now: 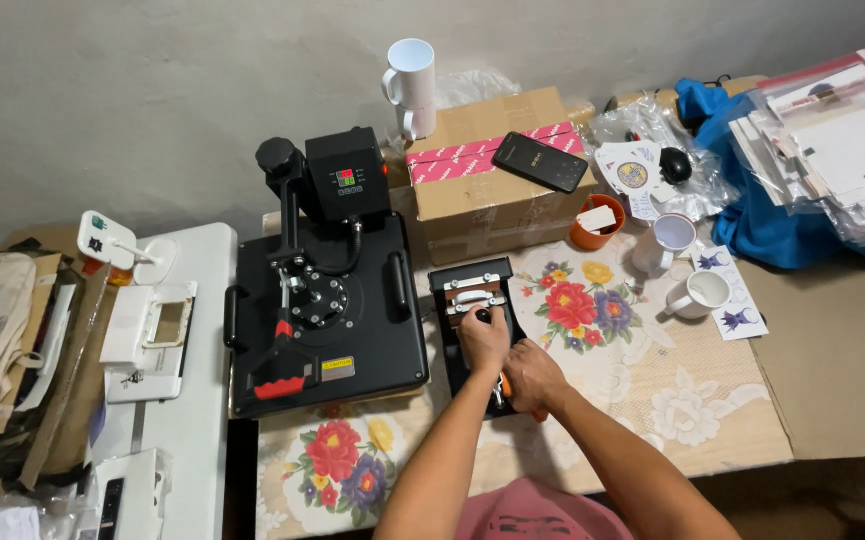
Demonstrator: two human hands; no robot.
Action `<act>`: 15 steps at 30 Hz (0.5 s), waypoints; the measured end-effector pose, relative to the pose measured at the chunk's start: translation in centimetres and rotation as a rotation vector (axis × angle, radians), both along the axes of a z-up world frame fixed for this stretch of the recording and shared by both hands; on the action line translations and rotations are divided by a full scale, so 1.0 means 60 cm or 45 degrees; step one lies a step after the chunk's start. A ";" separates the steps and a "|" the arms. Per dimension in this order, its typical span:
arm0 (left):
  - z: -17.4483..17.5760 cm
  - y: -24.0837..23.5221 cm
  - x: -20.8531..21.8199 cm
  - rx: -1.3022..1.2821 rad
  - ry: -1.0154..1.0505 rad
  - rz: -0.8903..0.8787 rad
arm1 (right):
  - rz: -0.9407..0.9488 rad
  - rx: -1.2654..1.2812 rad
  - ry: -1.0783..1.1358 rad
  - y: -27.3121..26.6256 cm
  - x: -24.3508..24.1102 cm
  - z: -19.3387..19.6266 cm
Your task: Preparing ceramic mugs and a heat press machine by wiping them down with a cloth before printing.
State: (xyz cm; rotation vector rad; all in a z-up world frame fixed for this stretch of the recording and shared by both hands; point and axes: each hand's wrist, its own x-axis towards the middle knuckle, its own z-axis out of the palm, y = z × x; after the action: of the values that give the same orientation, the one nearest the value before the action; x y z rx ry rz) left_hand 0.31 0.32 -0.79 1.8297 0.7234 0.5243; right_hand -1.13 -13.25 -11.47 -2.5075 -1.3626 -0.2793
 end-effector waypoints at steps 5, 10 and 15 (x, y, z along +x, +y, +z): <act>-0.005 0.002 0.002 -0.005 0.004 -0.027 | -0.051 -0.025 0.033 0.002 0.001 0.013; -0.007 -0.001 -0.009 -0.004 0.003 -0.028 | -0.037 0.027 0.050 0.001 -0.006 0.008; 0.003 -0.001 -0.005 -0.008 0.026 -0.025 | -0.035 0.000 0.026 0.002 -0.002 0.010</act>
State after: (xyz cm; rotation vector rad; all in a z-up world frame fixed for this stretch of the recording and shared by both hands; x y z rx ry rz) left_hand -0.01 0.24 -0.62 1.8366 0.7192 0.4905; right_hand -1.24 -13.11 -10.90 -2.5240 -1.3211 -0.2585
